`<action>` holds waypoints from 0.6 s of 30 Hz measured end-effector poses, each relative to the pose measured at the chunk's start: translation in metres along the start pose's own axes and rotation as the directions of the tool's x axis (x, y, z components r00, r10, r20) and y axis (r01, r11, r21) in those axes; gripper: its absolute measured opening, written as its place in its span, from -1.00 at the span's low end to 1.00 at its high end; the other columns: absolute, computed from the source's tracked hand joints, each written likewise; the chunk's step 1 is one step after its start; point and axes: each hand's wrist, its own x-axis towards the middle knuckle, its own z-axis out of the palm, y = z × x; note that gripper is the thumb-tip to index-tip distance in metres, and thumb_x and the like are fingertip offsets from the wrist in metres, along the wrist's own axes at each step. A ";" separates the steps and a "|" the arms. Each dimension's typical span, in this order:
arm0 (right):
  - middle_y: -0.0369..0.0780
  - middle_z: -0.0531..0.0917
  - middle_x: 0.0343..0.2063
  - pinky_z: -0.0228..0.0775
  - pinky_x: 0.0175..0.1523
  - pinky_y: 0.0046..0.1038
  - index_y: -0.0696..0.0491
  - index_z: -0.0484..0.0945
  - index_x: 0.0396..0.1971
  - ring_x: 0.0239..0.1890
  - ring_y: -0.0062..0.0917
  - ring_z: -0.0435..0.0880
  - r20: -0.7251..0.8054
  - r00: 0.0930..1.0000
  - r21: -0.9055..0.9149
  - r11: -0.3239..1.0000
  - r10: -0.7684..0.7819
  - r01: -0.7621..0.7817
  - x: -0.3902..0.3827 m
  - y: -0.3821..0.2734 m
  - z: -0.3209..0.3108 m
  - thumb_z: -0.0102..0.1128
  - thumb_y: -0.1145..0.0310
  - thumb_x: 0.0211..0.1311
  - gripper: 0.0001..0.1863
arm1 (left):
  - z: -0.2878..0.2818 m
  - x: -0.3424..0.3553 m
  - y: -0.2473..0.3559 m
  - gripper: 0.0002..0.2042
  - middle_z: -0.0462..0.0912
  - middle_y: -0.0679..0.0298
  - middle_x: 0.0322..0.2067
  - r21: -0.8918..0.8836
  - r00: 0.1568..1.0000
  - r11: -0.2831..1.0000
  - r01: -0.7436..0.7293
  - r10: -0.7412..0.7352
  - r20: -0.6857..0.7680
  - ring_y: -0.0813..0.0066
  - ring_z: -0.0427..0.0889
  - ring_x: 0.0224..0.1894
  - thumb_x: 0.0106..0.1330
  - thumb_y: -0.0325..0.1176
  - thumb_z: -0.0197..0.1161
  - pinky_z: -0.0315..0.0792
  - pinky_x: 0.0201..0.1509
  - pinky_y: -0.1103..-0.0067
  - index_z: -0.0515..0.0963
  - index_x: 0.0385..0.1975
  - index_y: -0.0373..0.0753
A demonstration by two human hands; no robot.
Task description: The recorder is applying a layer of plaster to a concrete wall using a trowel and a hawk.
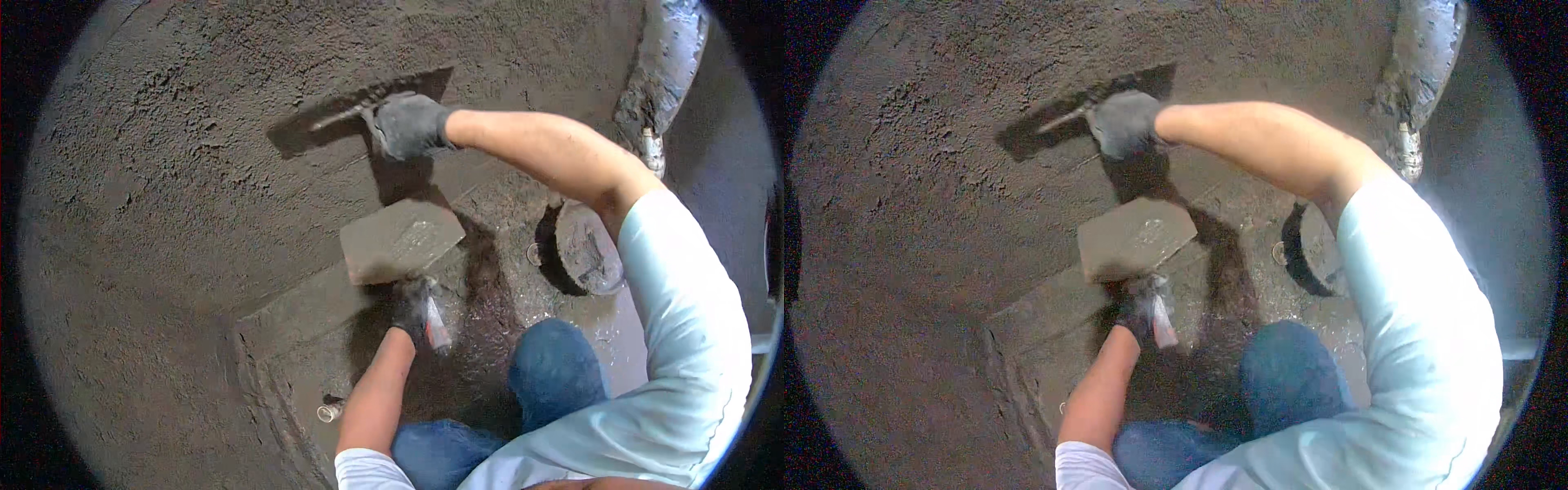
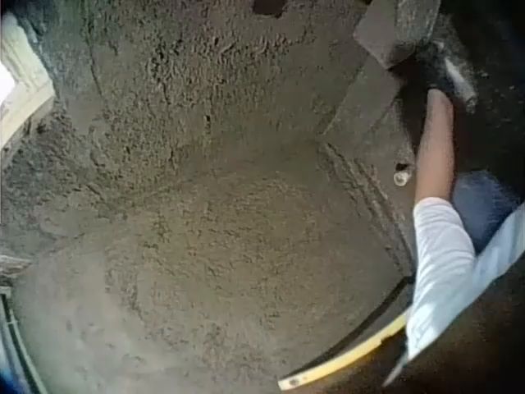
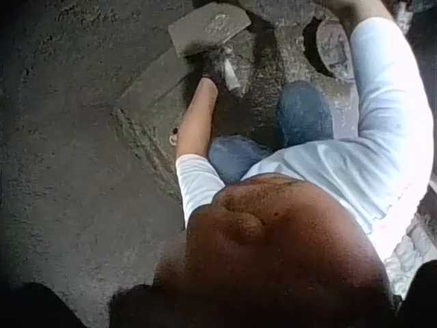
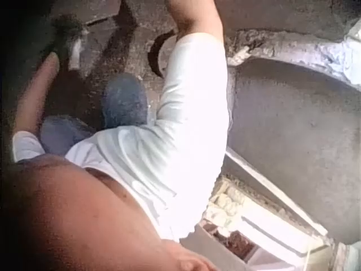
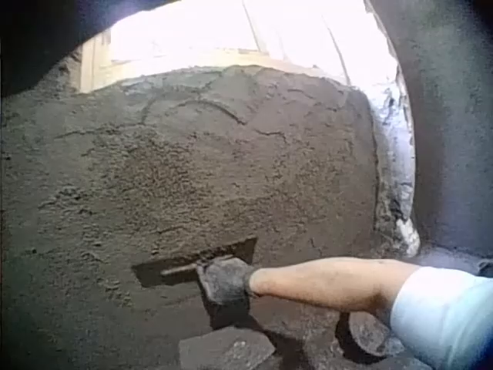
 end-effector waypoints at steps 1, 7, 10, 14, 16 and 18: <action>-0.02 0.59 -0.58 0.42 -0.38 -0.26 0.16 0.55 -0.60 -0.50 -0.19 0.60 -0.063 0.998 0.032 0.999 -0.025 0.027 0.014 -0.010 -0.011 -0.02 0.28 -0.09 -0.74 | -0.025 0.019 -0.017 -0.81 0.44 0.35 -0.66 0.220 0.981 0.958 -0.184 0.195 -0.026 0.44 0.39 -0.67 0.22 -0.12 0.04 0.30 -0.61 0.46 0.46 -0.49 -0.07; -0.11 0.51 -0.73 0.34 -0.51 -0.34 0.19 0.52 -0.43 -0.64 -0.31 0.53 -0.259 0.832 -0.528 0.793 -0.490 0.303 0.018 0.061 -0.041 0.04 0.26 0.01 -0.72 | 0.056 -0.022 0.021 -0.69 0.49 0.36 -0.57 0.066 0.982 0.993 -0.098 0.107 -0.158 0.45 0.45 -0.50 0.23 0.01 -0.01 0.34 -0.43 0.47 0.48 -0.45 -0.09; -0.04 0.59 -0.49 0.39 -0.32 -0.15 -0.01 0.59 -0.54 -0.36 -0.21 0.60 -0.341 0.933 -0.114 0.980 0.118 -0.166 0.017 0.073 -0.025 0.08 0.14 -0.08 -0.75 | 0.047 -0.025 0.017 -0.66 0.49 0.38 -0.57 0.012 0.996 0.999 -0.052 0.052 -0.072 0.48 0.44 -0.51 0.23 0.09 -0.02 0.33 -0.44 0.50 0.47 -0.44 -0.06; -0.13 0.55 -0.69 0.40 -0.50 -0.31 0.01 0.48 -0.71 -0.64 -0.30 0.56 -0.405 0.914 -0.220 0.968 0.025 -0.124 -0.051 0.036 0.004 -0.02 0.18 0.01 -0.73 | 0.016 0.005 -0.013 -0.64 0.51 0.30 -0.46 0.119 0.990 0.990 -0.075 0.089 -0.112 0.43 0.47 -0.46 0.24 0.05 -0.02 0.37 -0.37 0.47 0.48 -0.32 -0.12; -0.16 0.58 -0.65 0.43 -0.52 -0.29 -0.06 0.51 -0.69 -0.57 -0.38 0.59 -0.047 0.974 -0.160 0.961 0.220 -0.225 -0.085 0.004 0.043 -0.04 0.21 0.01 -0.77 | 0.021 0.014 -0.012 -0.63 0.51 0.23 -0.31 0.312 0.951 0.944 0.102 -0.001 -0.308 0.33 0.49 -0.31 0.24 -0.01 0.01 0.39 -0.21 0.45 0.46 -0.18 -0.18; -0.08 0.59 -0.59 0.46 -0.44 -0.33 0.09 0.54 -0.60 -0.49 -0.34 0.61 0.003 0.967 -0.102 0.962 -0.256 0.255 -0.133 0.011 0.123 -0.03 0.29 -0.04 -0.78 | 0.062 0.009 0.010 -0.48 0.32 0.13 0.10 0.751 0.982 0.658 -0.056 0.173 -0.079 0.31 0.29 0.12 0.32 -0.01 -0.15 0.18 0.18 0.51 0.29 0.10 -0.29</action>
